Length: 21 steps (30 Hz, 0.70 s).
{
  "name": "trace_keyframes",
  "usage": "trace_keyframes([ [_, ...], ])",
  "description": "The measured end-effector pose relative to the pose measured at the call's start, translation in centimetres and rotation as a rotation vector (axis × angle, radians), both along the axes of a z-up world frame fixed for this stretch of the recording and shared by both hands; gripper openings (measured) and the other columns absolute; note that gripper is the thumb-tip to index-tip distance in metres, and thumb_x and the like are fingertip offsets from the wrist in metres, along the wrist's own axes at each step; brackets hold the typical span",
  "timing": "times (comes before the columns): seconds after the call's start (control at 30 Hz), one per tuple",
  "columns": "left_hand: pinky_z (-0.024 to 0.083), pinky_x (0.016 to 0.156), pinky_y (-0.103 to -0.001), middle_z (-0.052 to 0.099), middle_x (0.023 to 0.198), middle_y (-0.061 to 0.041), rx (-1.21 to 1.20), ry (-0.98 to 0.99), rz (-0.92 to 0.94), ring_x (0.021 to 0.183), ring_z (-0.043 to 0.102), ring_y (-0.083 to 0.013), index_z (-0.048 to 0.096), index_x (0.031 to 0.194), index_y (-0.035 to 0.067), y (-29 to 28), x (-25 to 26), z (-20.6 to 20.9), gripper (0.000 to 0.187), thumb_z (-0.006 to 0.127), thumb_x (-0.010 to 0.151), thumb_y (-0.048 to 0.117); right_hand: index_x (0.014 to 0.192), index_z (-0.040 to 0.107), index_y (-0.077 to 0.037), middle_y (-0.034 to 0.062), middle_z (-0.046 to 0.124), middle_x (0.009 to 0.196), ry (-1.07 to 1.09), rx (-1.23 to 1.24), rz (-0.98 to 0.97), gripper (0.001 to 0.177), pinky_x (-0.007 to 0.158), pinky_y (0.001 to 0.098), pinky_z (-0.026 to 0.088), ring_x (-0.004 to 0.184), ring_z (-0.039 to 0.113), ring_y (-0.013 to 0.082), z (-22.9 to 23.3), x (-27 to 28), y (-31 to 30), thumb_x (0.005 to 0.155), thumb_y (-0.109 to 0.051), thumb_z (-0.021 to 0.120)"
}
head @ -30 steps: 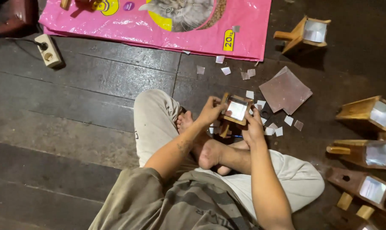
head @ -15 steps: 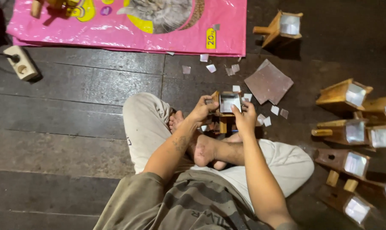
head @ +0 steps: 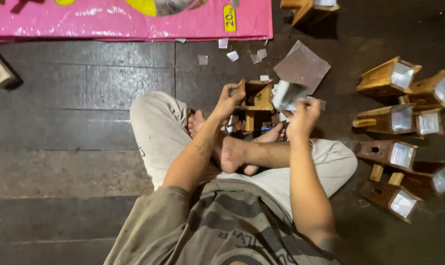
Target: Applying small white adhesive pieces to the interior of wooden lantern frames while sitting on the floor.
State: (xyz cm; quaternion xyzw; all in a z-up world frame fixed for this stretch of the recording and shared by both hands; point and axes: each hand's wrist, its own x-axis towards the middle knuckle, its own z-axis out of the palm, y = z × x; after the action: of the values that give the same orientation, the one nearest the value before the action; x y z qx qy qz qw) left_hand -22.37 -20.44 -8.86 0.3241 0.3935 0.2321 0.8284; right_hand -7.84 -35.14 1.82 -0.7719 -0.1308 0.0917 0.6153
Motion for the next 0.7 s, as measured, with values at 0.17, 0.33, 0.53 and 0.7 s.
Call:
trace_keyframes([
  [0.17,0.064,0.079,-0.037,0.060,0.111,-0.013,0.161,0.141,-0.051,0.092,0.069,-0.0258,0.045,0.132,0.014,0.7,1.2,-1.4,0.062,0.084,0.088,0.034,0.096,0.048,-0.018,0.0044,0.058,0.090,0.433,0.320,-0.058,0.014,0.058,0.0374,0.061,0.080,0.067,0.0229,-1.2,0.9,-3.4,0.095,-0.008,0.058],
  [0.33,0.062,0.081,-0.045,0.063,0.116,-0.020,0.369,0.291,-0.150,0.101,0.071,-0.0335,0.049,0.132,0.016,3.2,0.8,0.1,0.054,0.074,0.094,0.044,0.086,0.050,-0.013,0.0046,0.060,0.089,0.398,0.440,0.038,0.020,0.079,0.0289,0.059,0.087,0.066,0.0170,-1.7,-1.3,-5.2,0.089,0.004,0.060],
  [0.53,0.061,0.083,-0.048,0.070,0.113,-0.019,0.487,0.415,-0.183,0.098,0.074,-0.0342,0.055,0.134,0.016,2.8,-0.9,3.7,0.051,0.070,0.095,0.044,0.084,0.047,-0.012,0.0044,0.060,0.096,0.338,0.487,0.117,0.026,0.086,0.0290,0.057,0.093,0.063,0.0150,0.9,-3.6,-5.2,0.084,0.010,0.062],
  [0.7,0.044,0.109,-0.068,0.043,0.142,-0.031,0.767,0.508,-0.104,0.132,0.048,-0.0584,0.057,0.136,0.002,-0.2,-2.9,14.5,0.060,0.070,0.097,0.046,0.084,0.045,-0.011,0.0070,0.060,0.099,0.220,0.459,0.187,0.031,0.086,0.0319,0.054,0.095,0.060,0.0155,3.6,-4.4,-5.1,0.080,0.013,0.065],
])
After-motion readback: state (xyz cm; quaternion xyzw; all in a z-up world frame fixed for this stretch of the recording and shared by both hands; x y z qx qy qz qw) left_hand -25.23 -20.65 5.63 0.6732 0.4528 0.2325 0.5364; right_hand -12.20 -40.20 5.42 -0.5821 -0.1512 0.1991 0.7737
